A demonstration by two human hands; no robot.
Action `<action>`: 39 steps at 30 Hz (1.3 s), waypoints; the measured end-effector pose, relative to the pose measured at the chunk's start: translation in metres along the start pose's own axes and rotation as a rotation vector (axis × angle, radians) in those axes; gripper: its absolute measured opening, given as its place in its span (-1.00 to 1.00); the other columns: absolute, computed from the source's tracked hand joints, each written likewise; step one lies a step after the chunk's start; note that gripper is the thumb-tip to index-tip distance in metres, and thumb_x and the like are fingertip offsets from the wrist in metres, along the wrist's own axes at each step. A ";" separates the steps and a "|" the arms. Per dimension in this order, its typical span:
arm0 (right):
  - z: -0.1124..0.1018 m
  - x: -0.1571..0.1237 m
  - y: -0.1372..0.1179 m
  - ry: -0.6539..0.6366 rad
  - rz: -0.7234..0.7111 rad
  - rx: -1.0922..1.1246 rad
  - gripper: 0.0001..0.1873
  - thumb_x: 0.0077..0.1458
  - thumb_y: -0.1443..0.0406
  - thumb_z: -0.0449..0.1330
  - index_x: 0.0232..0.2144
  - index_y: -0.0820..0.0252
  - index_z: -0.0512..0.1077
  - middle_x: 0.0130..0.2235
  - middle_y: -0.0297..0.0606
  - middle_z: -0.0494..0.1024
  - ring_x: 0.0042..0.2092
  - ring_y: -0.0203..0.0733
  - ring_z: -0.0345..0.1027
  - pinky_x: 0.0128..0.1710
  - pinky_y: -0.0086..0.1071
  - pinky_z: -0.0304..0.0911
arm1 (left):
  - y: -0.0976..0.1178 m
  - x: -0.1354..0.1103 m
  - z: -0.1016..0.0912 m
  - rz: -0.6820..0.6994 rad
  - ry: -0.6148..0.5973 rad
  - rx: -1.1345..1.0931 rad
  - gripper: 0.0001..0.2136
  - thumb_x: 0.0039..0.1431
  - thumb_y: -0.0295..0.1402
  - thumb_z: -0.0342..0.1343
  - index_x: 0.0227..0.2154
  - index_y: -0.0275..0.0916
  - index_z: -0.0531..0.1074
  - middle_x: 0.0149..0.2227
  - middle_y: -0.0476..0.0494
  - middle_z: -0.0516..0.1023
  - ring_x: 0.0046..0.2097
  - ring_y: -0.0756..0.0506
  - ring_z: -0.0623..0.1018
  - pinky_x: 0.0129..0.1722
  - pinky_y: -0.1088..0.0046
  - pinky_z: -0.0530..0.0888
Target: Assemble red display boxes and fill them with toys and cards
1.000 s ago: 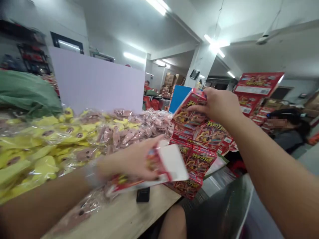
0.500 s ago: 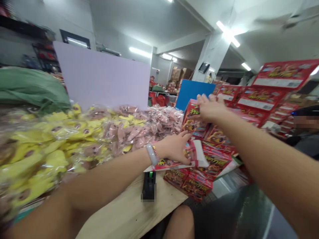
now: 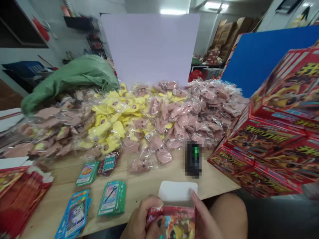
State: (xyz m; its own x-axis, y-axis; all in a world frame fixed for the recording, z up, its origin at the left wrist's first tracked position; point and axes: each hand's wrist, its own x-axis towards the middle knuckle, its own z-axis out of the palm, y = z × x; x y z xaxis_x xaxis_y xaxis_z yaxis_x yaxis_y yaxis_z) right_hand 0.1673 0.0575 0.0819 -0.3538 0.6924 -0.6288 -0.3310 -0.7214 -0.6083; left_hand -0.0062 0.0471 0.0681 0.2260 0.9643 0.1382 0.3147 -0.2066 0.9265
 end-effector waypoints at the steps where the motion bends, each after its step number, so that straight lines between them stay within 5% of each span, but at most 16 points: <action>1: 0.000 0.002 -0.001 -0.063 0.061 0.053 -0.42 0.01 -0.05 0.01 -0.22 0.33 0.47 -0.27 -0.09 0.57 -0.07 0.03 0.37 -0.01 -0.14 0.18 | -0.002 -0.001 -0.005 0.007 -0.034 -0.003 -0.80 0.20 -0.25 -0.12 -0.18 -0.17 0.29 -0.29 -0.11 0.46 -0.33 -0.05 0.46 -0.32 0.46 0.38; 4: -0.004 0.012 -0.005 -0.187 0.151 0.128 -0.59 0.04 0.13 0.06 -0.29 0.37 0.50 -0.26 -0.07 0.57 -0.12 -0.02 0.40 0.02 -0.16 0.13 | -0.015 0.001 -0.011 -0.086 -0.167 -0.008 -0.78 0.25 -0.27 -0.20 -0.21 -0.21 0.29 -0.33 -0.11 0.46 -0.31 -0.05 0.46 -0.27 0.45 0.37; 6: -0.005 0.019 -0.007 -0.194 0.091 0.038 -0.66 0.03 0.21 0.09 -0.25 0.34 0.49 -0.23 -0.09 0.56 -0.14 -0.05 0.41 0.02 -0.15 0.13 | -0.029 0.002 -0.009 -0.183 -0.213 -0.011 -0.77 0.27 -0.28 -0.23 -0.15 -0.21 0.27 -0.30 -0.12 0.47 -0.27 -0.06 0.46 -0.23 0.42 0.37; 11: 0.006 0.015 -0.029 -0.299 -0.126 -0.539 -0.60 0.05 0.16 0.14 -0.04 0.10 0.39 -0.02 -0.22 0.45 0.03 -0.11 0.27 0.10 -0.19 0.05 | -0.053 -0.001 0.000 -0.286 -0.173 -0.146 -0.62 0.25 -0.32 -0.18 0.11 -0.23 -0.04 -0.16 -0.16 0.45 -0.18 -0.06 0.46 -0.15 0.39 0.37; 15: 0.017 0.007 -0.036 -0.274 -0.254 -0.847 -0.60 0.09 0.08 0.06 -0.09 0.12 0.44 -0.14 -0.20 0.52 -0.05 -0.09 0.33 -0.01 -0.21 0.19 | -0.050 -0.006 0.002 -0.272 -0.208 -0.130 -0.61 0.23 -0.32 -0.15 0.09 -0.26 -0.02 -0.23 -0.15 0.46 -0.26 -0.07 0.47 -0.23 0.37 0.40; 21: 0.011 0.006 -0.023 -0.269 -0.108 -0.689 -0.59 0.05 0.15 0.15 -0.03 0.07 0.38 -0.09 -0.25 0.50 -0.13 -0.17 0.39 -0.12 -0.28 0.28 | -0.041 -0.016 0.000 -0.227 -0.194 -0.154 -0.52 0.20 -0.27 -0.07 0.12 -0.22 -0.10 -0.11 -0.18 0.45 -0.13 -0.09 0.47 -0.09 0.35 0.36; 25: 0.015 -0.005 -0.027 -0.308 -0.199 -0.853 -0.60 0.11 0.17 0.08 0.01 0.08 0.34 -0.13 -0.25 0.52 -0.14 -0.16 0.39 -0.15 -0.30 0.29 | -0.038 -0.020 -0.003 -0.184 -0.221 -0.165 -0.53 0.22 -0.27 -0.09 0.13 -0.25 -0.10 -0.10 -0.20 0.45 -0.11 -0.09 0.47 -0.09 0.35 0.36; 29: 0.020 -0.011 -0.023 -0.211 -0.362 -1.138 -0.60 0.10 0.20 0.08 0.01 0.08 0.34 -0.08 -0.20 0.48 -0.09 -0.10 0.35 -0.05 -0.22 0.22 | -0.036 -0.022 -0.003 -0.157 -0.237 -0.136 -0.53 0.22 -0.27 -0.09 0.13 -0.25 -0.06 -0.07 -0.21 0.45 -0.07 -0.11 0.45 -0.06 0.32 0.35; 35: 0.018 -0.005 -0.021 -0.209 -0.222 -0.850 -0.62 0.13 0.12 0.01 -0.10 0.13 0.43 -0.17 -0.24 0.53 -0.14 -0.13 0.39 -0.08 -0.23 0.27 | -0.030 -0.019 -0.005 -0.136 -0.268 -0.185 -0.53 0.22 -0.26 -0.10 0.15 -0.25 -0.06 -0.04 -0.21 0.43 -0.06 -0.10 0.46 -0.07 0.36 0.37; 39: 0.024 -0.011 -0.034 -0.305 -0.238 -0.949 -0.62 0.16 0.12 -0.03 -0.10 0.13 0.43 -0.22 -0.26 0.54 -0.17 -0.17 0.39 -0.14 -0.29 0.29 | -0.030 -0.021 -0.007 -0.148 -0.275 -0.137 -0.50 0.22 -0.25 -0.10 0.17 -0.26 -0.07 -0.08 -0.21 0.45 -0.07 -0.12 0.46 -0.04 0.32 0.35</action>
State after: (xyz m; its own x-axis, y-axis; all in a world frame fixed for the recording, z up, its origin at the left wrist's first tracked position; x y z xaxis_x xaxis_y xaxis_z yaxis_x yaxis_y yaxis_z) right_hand 0.1613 0.0745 0.1215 -0.6208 0.6898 -0.3725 0.3600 -0.1713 -0.9171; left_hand -0.0269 0.0341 0.0394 0.4335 0.8973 -0.0833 0.2404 -0.0260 0.9703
